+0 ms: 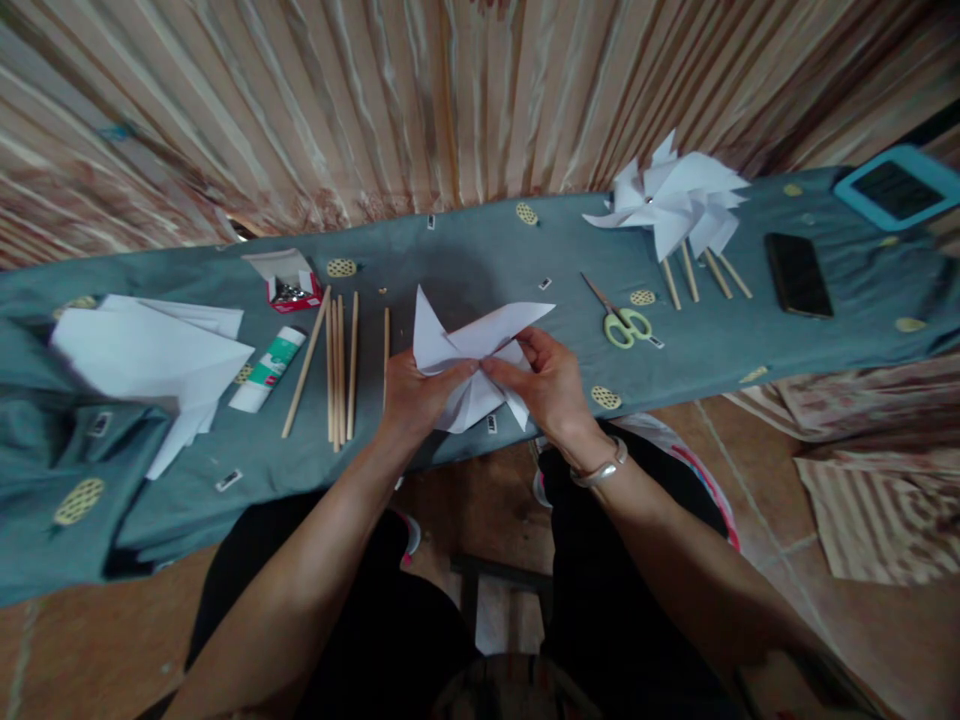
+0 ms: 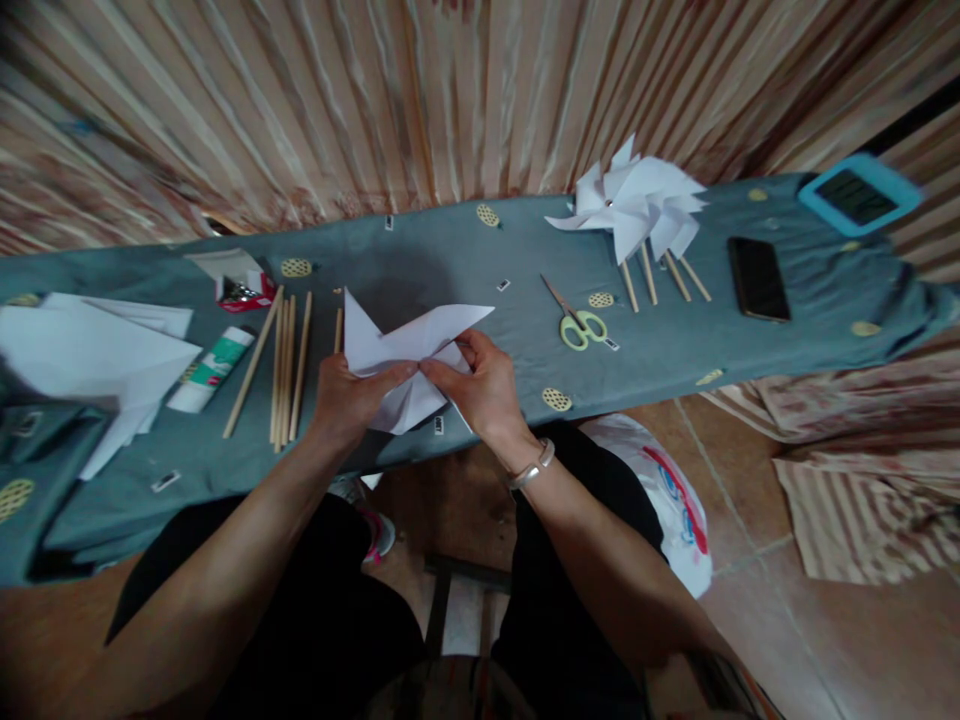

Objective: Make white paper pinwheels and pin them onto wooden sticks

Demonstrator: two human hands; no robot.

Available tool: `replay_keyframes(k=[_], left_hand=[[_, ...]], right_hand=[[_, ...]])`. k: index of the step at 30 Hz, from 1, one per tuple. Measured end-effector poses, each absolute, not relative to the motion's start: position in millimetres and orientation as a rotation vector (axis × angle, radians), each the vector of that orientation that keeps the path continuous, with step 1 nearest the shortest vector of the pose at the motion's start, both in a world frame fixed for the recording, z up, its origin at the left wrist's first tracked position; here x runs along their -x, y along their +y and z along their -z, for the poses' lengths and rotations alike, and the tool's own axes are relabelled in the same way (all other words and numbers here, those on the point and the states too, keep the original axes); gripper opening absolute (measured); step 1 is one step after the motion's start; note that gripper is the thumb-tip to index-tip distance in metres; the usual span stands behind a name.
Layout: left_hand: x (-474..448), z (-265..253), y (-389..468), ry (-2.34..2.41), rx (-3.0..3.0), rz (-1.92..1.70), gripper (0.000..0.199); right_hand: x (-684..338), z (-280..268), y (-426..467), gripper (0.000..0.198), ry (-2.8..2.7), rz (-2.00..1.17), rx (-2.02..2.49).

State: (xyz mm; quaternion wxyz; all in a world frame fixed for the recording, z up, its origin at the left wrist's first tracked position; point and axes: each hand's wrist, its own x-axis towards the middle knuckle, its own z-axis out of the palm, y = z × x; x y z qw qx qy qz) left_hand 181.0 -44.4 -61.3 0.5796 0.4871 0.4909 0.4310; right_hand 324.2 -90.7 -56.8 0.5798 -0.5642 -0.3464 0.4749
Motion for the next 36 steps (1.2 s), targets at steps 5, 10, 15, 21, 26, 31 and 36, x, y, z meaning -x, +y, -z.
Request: replay_keyframes(k=[5, 10, 15, 21, 26, 31, 36], left_hand=[[-179, 61, -43, 1.068, -1.152, -0.971, 0.032], [-174, 61, -42, 1.052, -1.2, -0.946, 0.034], [-170, 59, -41, 1.088, -1.234, -0.931, 0.028], [-171, 60, -42, 1.101, -1.232, -0.953, 0.023], [-174, 60, -44, 1.109, -1.248, -0.946, 0.022], [-178, 56, -46, 1.129, -1.222, -0.975, 0.019], [-181, 53, -48, 1.125, -1.191, -1.013, 0.022]], right_hand=[[-326, 55, -89, 0.038, -0.801, -1.12, 1.302], [-325, 52, -90, 0.038, -0.767, -1.137, 1.3], [-325, 52, -90, 0.041, -0.759, -1.153, 1.286], [-326, 53, -91, 0.045, -0.813, -1.163, 1.328], [-325, 50, -91, 0.044, -0.797, -1.156, 1.351], [-323, 48, -91, 0.043, -0.807, -1.145, 1.358], [-321, 49, -89, 0.043, -0.811, -1.094, 1.37]])
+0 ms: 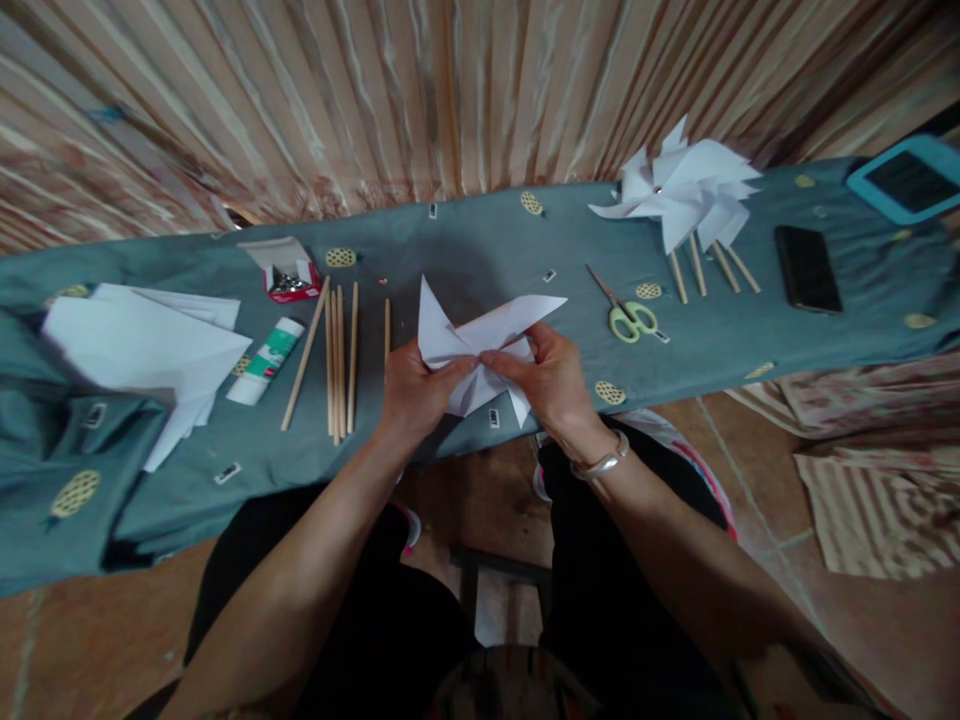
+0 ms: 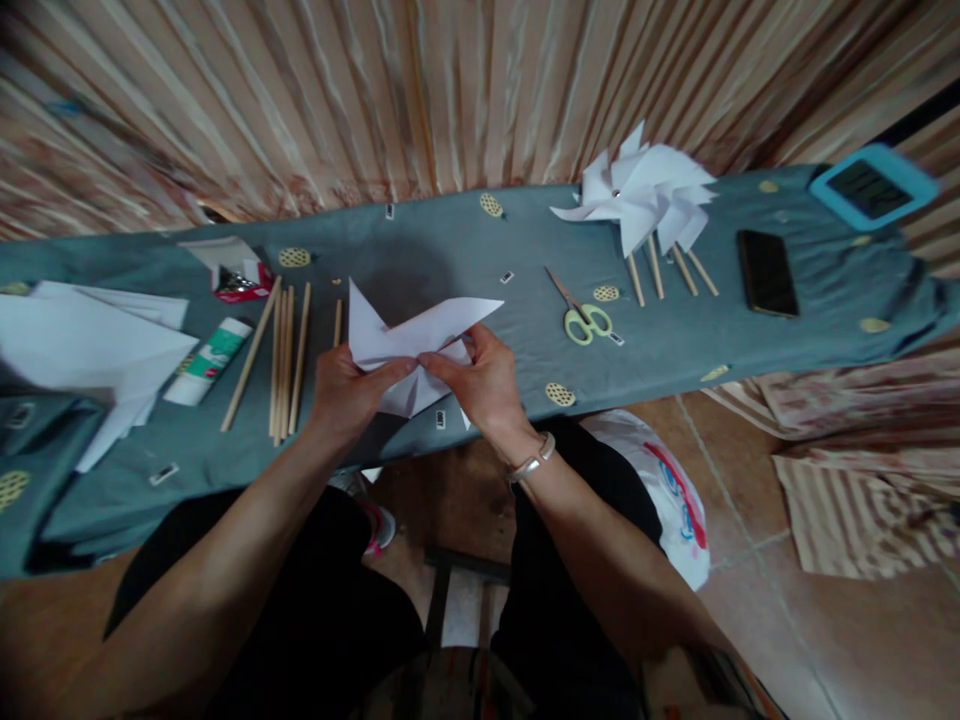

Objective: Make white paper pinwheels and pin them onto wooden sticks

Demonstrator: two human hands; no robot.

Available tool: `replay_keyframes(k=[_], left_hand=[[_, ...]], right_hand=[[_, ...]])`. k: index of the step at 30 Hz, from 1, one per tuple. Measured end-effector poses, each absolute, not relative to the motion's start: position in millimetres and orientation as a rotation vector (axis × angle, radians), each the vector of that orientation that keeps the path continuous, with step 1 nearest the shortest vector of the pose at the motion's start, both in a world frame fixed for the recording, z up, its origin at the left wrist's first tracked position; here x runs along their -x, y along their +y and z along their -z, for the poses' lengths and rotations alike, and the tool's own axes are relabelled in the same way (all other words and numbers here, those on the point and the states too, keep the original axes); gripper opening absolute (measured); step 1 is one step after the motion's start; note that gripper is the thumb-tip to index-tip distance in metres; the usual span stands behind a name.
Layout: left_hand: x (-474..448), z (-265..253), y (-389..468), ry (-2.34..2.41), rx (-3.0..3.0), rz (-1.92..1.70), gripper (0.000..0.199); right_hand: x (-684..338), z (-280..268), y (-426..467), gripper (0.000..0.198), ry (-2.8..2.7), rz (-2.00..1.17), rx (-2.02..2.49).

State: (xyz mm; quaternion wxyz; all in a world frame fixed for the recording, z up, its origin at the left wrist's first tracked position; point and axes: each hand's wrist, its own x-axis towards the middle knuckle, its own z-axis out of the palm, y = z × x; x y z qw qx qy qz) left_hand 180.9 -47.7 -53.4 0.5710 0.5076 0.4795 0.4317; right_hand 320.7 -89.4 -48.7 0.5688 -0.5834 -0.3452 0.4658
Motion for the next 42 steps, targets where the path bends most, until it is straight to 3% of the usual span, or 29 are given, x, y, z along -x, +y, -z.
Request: replay_keyframes(k=[11, 27, 42], left_hand=[[-179.9, 57.8, -47.3, 1.11, -1.21, -1.02, 0.036], [-175.2, 57.7, -43.3, 1.124, -1.163, -0.985, 0.031], [-174.0, 59.8, -41.8, 1.084, -1.24, -0.998, 0.028]], right_hand=[[-319.4, 53.3, -88.8, 0.03, -0.878, -1.096, 1.362], [-325.9, 54.0, -91.4, 0.045, -0.825, -1.146, 1.321], [-325.8, 51.5, -90.2, 0.037, -0.84, -1.125, 1.352]])
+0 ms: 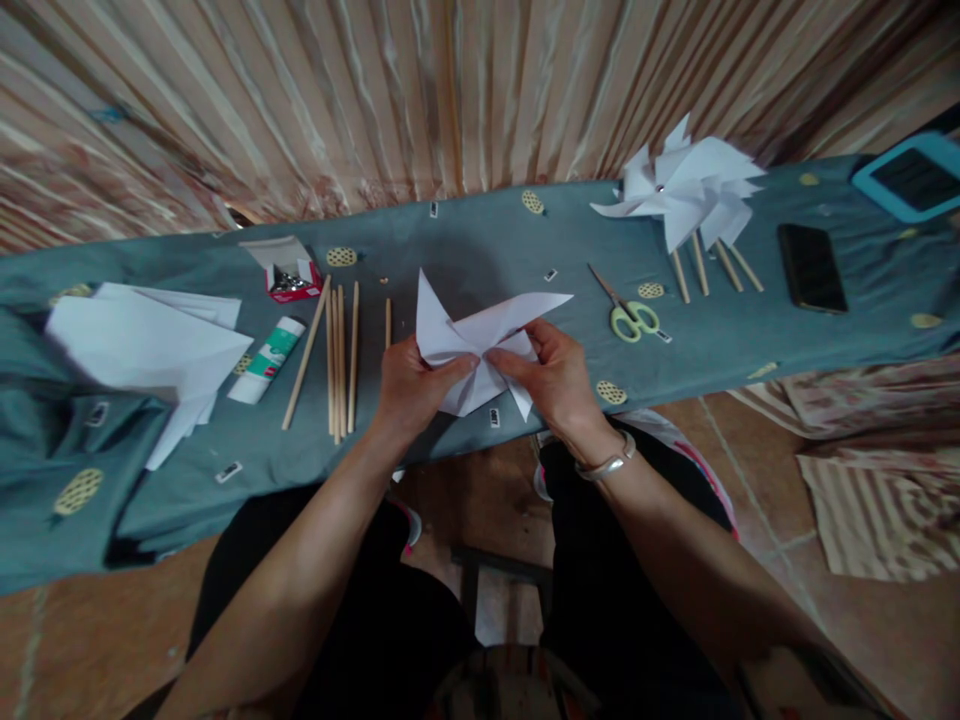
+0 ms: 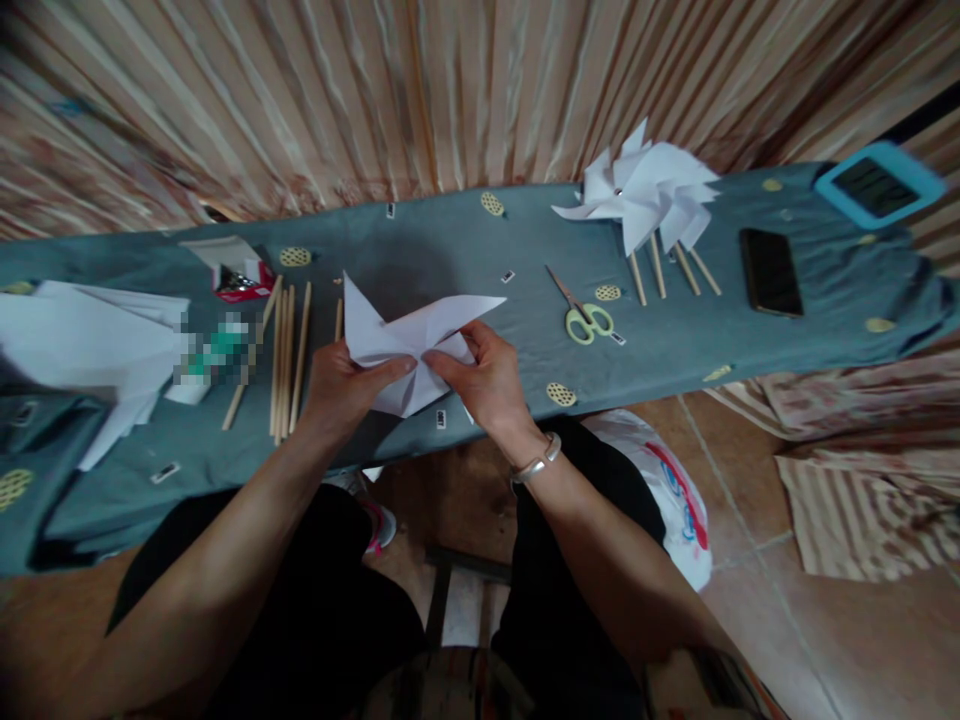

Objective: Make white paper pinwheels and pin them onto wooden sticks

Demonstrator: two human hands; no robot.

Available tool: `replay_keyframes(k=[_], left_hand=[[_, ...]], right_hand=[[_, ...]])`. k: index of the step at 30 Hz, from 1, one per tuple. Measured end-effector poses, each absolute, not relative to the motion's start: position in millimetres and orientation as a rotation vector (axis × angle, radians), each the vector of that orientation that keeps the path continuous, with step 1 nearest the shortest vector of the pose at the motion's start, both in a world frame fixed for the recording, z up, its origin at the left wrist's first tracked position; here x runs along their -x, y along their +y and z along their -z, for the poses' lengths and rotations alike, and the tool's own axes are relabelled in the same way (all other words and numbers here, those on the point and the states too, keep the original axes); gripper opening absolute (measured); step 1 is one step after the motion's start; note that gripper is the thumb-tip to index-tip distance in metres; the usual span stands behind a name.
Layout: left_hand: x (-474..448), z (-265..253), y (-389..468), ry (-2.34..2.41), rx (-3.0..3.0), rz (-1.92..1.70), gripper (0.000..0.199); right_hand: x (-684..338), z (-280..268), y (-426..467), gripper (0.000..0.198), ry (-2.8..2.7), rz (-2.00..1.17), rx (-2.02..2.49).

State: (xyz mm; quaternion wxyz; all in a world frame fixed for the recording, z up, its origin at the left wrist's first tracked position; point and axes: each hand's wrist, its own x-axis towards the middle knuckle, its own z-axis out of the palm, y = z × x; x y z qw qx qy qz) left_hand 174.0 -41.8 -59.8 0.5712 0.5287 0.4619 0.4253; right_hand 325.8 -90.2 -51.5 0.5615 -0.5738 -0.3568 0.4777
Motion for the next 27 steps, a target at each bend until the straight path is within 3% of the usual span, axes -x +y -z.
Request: replay_keyframes(k=[27], left_hand=[[-174, 54, -40, 1.103, -1.161, -1.044, 0.033]], right_hand=[[-313, 49, -86, 0.032, -0.946, -0.963, 1.461]])
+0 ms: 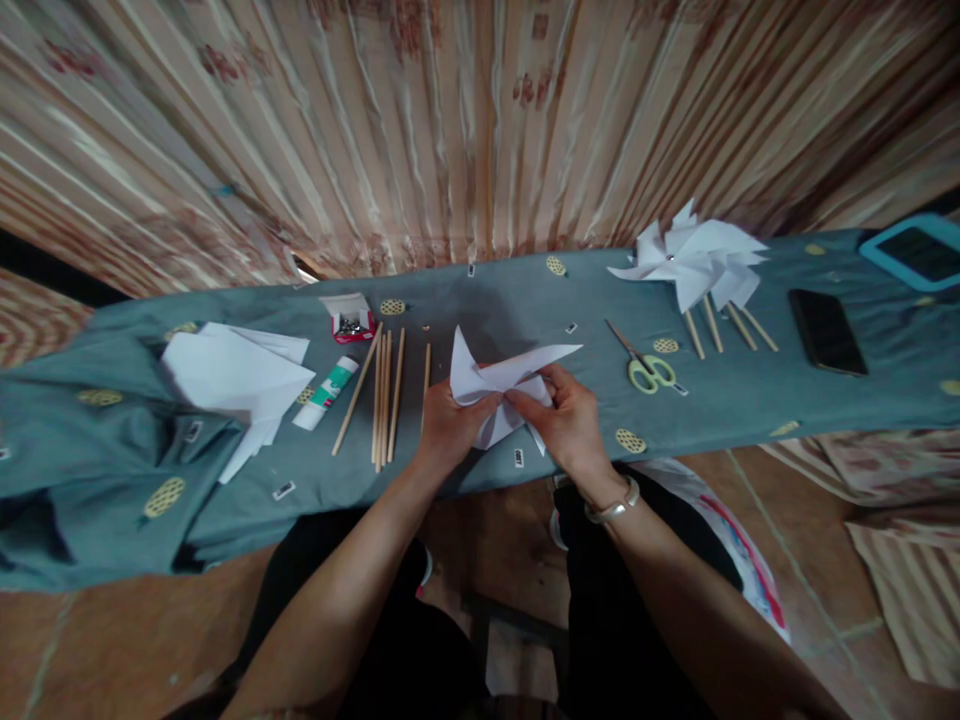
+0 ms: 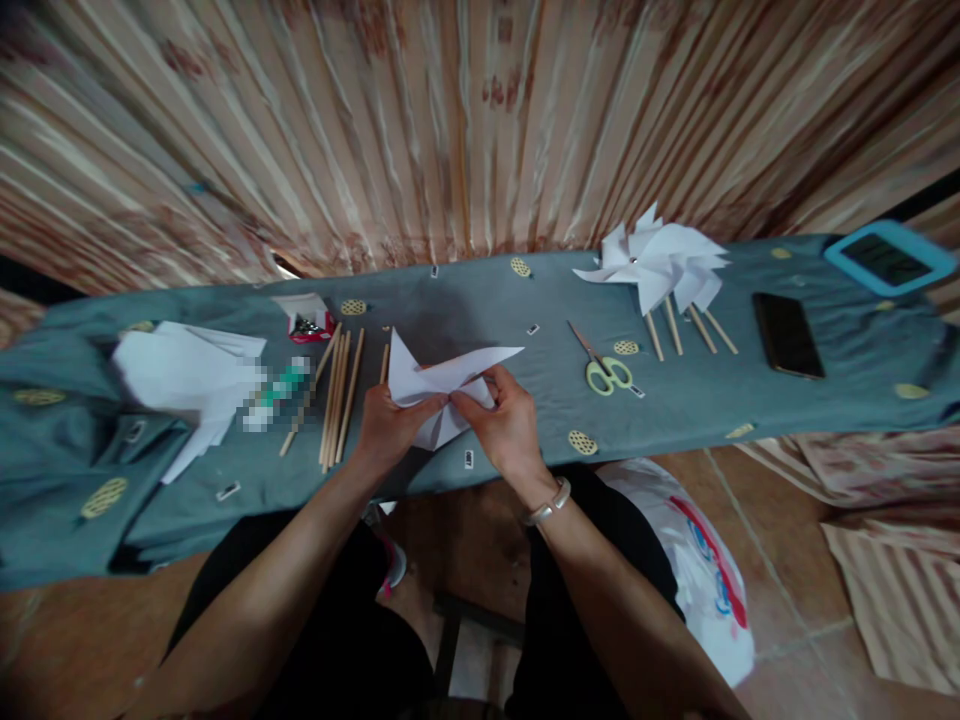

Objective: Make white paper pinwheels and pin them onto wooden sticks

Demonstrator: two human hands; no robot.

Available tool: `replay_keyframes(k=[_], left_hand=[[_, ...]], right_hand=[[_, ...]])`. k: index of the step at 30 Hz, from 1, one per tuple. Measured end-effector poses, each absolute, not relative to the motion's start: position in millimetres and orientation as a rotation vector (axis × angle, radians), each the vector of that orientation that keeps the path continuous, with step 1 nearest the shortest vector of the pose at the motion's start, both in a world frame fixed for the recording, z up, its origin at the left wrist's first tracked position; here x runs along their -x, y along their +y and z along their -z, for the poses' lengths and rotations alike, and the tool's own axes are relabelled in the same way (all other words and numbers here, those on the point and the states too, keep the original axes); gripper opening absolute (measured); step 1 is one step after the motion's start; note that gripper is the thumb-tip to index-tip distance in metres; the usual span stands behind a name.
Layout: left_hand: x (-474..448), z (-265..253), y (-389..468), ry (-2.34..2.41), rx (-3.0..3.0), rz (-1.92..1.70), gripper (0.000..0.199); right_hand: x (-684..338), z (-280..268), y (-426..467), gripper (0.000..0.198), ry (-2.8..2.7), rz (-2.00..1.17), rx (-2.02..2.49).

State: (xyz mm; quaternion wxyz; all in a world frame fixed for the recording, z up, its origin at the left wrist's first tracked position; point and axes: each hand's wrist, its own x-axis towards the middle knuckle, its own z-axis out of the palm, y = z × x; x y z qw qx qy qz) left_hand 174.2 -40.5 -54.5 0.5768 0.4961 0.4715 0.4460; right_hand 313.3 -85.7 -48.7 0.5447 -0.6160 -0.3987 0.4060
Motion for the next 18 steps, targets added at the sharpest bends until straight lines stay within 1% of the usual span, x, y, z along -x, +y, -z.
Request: replay_keyframes(k=[3, 5, 8, 13, 17, 18], left_hand=[[-171, 56, -38, 1.1, -1.184, -1.057, 0.031], [-169, 56, -36, 1.111, -1.203, -1.069, 0.03], [-166, 53, -35, 1.14, -1.18, -1.082, 0.029], [-157, 43, -32, 1.172, -1.11, -1.103, 0.024], [-138, 37, -20, 1.229, -1.047, -1.22, 0.031], [-132, 36, -16, 1.276, -0.998, -1.307, 0.031]], right_hand=[[-311, 46, -87, 0.036, -0.945, -0.995, 1.43], [-310, 43, -88, 0.042, -0.918, -1.023, 1.402], [-310, 39, -88, 0.047, -0.887, -1.0, 1.402], [-318, 36, -84, 0.04, -0.914, -0.884, 1.416], [-323, 41, -78, 0.033, -0.91, -0.847, 1.375], [-323, 43, -77, 0.031, -0.915, -0.856, 1.362]])
